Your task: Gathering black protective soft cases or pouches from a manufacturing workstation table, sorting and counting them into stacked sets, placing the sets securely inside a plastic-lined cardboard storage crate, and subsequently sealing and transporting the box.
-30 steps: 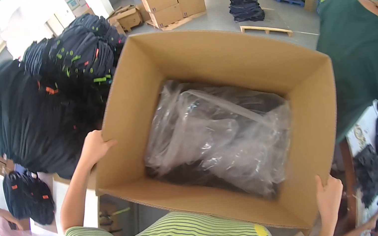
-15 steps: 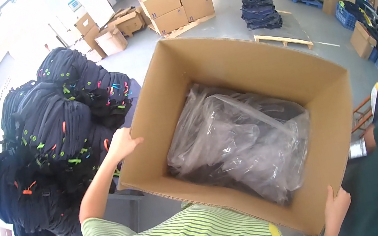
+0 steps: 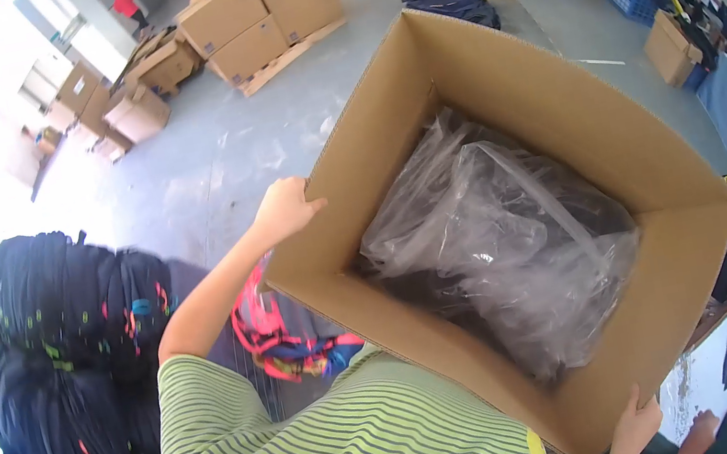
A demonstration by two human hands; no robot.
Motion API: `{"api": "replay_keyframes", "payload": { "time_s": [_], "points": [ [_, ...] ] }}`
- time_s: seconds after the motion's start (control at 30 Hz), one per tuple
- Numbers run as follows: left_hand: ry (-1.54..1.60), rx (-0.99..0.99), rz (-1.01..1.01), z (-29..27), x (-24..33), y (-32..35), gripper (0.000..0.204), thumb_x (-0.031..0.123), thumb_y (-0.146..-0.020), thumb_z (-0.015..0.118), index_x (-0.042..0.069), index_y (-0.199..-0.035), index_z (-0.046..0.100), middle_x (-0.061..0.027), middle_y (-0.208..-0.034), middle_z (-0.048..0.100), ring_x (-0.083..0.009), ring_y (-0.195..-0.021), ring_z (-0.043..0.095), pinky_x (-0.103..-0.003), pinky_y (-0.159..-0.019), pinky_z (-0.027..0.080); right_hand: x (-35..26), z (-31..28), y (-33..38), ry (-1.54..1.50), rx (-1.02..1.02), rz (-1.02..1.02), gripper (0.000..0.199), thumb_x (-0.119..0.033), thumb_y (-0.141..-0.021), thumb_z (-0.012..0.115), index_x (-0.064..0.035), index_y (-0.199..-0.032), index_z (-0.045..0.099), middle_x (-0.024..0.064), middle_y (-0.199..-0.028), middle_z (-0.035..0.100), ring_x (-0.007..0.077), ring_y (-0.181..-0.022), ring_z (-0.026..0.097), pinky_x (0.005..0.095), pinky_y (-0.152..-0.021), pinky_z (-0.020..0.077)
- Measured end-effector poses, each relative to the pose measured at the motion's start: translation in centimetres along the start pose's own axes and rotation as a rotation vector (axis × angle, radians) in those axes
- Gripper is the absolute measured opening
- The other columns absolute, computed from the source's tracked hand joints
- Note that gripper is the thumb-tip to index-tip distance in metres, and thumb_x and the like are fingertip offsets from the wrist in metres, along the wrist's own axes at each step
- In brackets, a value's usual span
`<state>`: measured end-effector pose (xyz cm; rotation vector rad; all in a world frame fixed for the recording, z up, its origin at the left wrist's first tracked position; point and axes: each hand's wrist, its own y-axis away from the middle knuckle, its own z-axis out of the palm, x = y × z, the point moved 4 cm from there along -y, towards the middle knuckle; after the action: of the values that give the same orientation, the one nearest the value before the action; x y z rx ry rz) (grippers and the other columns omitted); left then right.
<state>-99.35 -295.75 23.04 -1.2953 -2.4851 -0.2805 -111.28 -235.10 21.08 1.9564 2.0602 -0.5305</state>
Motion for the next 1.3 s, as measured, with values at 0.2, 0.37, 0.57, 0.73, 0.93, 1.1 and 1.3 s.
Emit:
{"api": "replay_keyframes", "payload": {
  "time_s": [0.2,0.37,0.57,0.73,0.93,1.1,1.3],
  "points": [
    [0.0,-0.034,-0.007,5.3,1.1,-14.5,0.029,0.023,-0.076,0.066,-0.005,-0.082,0.066,-0.0263,-0.076,0.063,-0.0417,-0.077,0.062,-0.047,-0.073,0.05,-4.9,8.1,-14.2,0.107,0.058,0.019,0.026,-0.018,-0.087,0.06,0.0071,-0.095,0.063,0.0267,-0.079,0.062,0.0434,-0.074,0.06,0.0466,-0.064,0.0461],
    [-0.029,0.012,-0.09,8.3,-4.9,-25.8,0.028,0.023,-0.077,0.065,-0.004,-0.083,0.066,-0.026,-0.075,0.062,-0.0423,-0.075,0.062,-0.047,-0.071,0.049,-14.1,15.0,-29.3,0.07,0.05,-0.138,0.024,-0.016,-0.087,0.059,0.0071,-0.089,0.063,0.027,-0.076,0.061,0.044,-0.074,0.06,0.0472,-0.062,0.046],
    [0.087,0.141,-0.332,7.8,-11.1,-32.9,0.025,0.022,-0.076,0.066,-0.002,-0.082,0.067,-0.0258,-0.076,0.063,-0.0429,-0.077,0.061,-0.048,-0.073,0.05,-25.6,23.2,-43.0,0.106,-0.043,-0.366,0.021,-0.014,-0.086,0.059,0.0062,-0.09,0.064,0.0268,-0.076,0.061,0.0446,-0.074,0.06,0.0486,-0.063,0.0463],
    [0.085,0.196,-0.46,8.4,-19.4,-42.4,0.032,0.027,-0.077,0.068,-0.005,-0.081,0.066,-0.026,-0.076,0.063,-0.0428,-0.076,0.061,-0.049,-0.07,0.049,-38.2,33.0,-52.3,0.096,-0.083,-0.377,0.023,-0.016,-0.087,0.058,0.0062,-0.088,0.064,0.0275,-0.078,0.062,0.0454,-0.075,0.059,0.0506,-0.065,0.0457],
    [0.042,0.37,-0.562,7.2,-30.2,-56.4,0.023,0.02,-0.078,0.067,-0.002,-0.084,0.066,-0.0241,-0.076,0.064,-0.0427,-0.074,0.062,-0.047,-0.069,0.05,-54.0,50.1,-63.2,0.095,-0.04,-0.416,0.042,-0.031,-0.089,0.058,0.0086,-0.076,0.063,0.0284,-0.075,0.061,0.0465,-0.074,0.058,0.0509,-0.066,0.0459],
    [0.014,0.528,-0.668,7.6,-40.8,-71.8,0.023,0.02,-0.079,0.065,-0.002,-0.084,0.065,-0.0236,-0.077,0.064,-0.0425,-0.076,0.062,-0.047,-0.069,0.049,-69.6,66.7,-74.5,-0.016,-0.098,-0.474,0.035,-0.03,-0.088,0.059,0.0045,-0.084,0.065,0.0285,-0.08,0.062,0.0457,-0.077,0.06,0.0502,-0.068,0.0479],
    [-0.038,0.534,-0.712,7.2,-56.2,-94.6,0.019,0.017,-0.08,0.06,0.002,-0.09,0.067,-0.0226,-0.082,0.065,-0.0402,-0.08,0.062,-0.045,-0.07,0.05,-91.8,87.5,-86.7,0.009,-0.217,-0.551,0.031,-0.027,-0.086,0.06,0.0034,-0.084,0.065,0.0275,-0.081,0.064,0.0435,-0.08,0.063,0.05,-0.072,0.0506]
  ]
}}
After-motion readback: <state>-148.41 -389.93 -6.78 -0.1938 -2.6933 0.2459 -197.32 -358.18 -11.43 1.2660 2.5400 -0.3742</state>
